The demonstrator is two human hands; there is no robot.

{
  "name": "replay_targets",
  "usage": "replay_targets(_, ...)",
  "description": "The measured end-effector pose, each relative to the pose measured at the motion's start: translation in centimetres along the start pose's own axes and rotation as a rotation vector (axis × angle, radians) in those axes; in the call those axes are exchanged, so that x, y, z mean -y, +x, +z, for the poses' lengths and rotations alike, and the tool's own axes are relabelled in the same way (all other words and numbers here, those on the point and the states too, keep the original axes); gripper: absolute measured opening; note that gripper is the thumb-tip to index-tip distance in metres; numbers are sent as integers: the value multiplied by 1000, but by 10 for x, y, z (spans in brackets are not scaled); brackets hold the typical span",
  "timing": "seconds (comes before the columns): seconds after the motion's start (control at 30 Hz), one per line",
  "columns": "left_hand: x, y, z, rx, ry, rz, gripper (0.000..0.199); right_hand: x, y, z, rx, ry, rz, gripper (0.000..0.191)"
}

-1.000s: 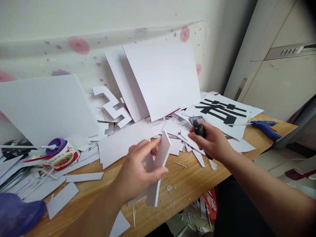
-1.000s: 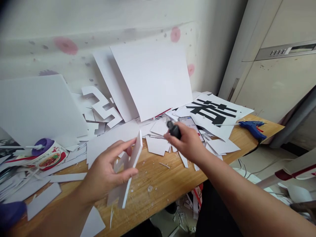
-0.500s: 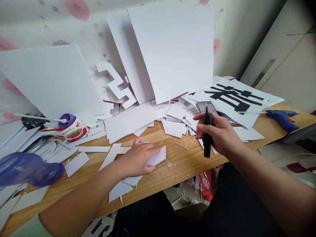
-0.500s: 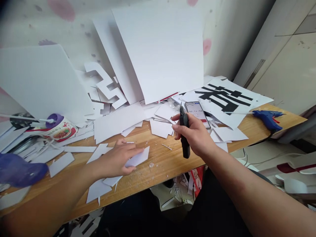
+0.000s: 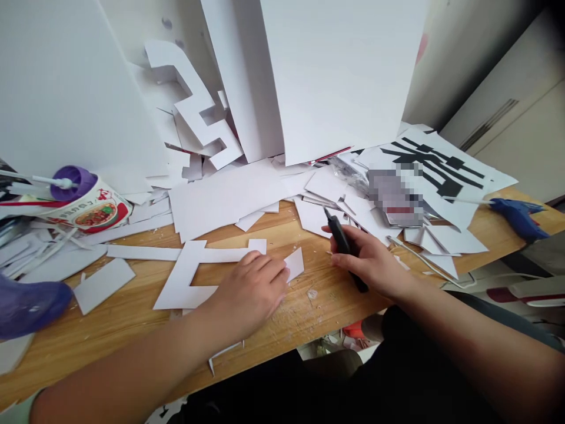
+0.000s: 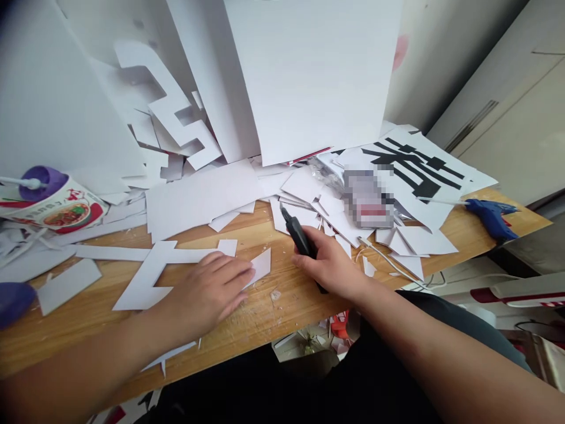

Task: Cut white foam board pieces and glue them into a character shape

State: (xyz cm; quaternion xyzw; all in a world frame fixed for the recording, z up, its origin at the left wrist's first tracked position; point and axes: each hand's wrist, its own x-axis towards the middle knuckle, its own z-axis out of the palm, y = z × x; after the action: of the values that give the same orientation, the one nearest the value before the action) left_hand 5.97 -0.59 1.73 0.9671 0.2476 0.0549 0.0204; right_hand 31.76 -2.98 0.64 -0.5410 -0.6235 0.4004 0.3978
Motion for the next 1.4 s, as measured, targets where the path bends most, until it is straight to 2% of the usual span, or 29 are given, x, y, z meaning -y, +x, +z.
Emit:
replay_targets(0.07,-1,-2,4,-39,23,43,27,4,3,-1,-35,-110,-20,33)
replay_targets(0.13,-2,-3,7,-82,35,67,31,10,3,-3,-21,-117,10,29)
replay_targets(0.3,0,-3,7,-70,96,85,35,27,-3,-5,152,269,168,55)
replay_targets(0.43,0,-1,6,-61,94,91,35,32,-7,-8,158,402,229,34)
replay_targets(0.47,0,-1,6,-62,91,89,35,33,-6,-9,150,430,235,39)
replay_targets(0.57,1,-1,9,-67,89,82,35,33,0,-12,134,508,264,77)
replay_targets(0.6,1,-2,11,-79,88,82,35,31,2,-11,135,528,248,84)
replay_targets(0.67,2,-3,13,-115,92,82,32,26,5,-5,140,545,156,75)
replay_targets(0.77,3,-4,14,-150,108,78,31,14,7,8,68,548,-24,36)
replay_targets(0.83,2,-4,12,-135,114,71,32,7,7,15,2,492,-63,25)
replay_targets(0.97,-1,-5,10,-98,108,60,34,11,6,21,15,124,-85,41)
replay_targets(1.1,-2,-7,14,-107,114,65,36,24,8,30,-26,-240,-179,28)
replay_targets(1.23,-3,-7,17,-137,117,62,37,23,7,39,-103,-364,-320,24)
replay_targets(1.4,-4,-6,17,-147,123,55,36,17,5,39,-87,-394,-383,27)
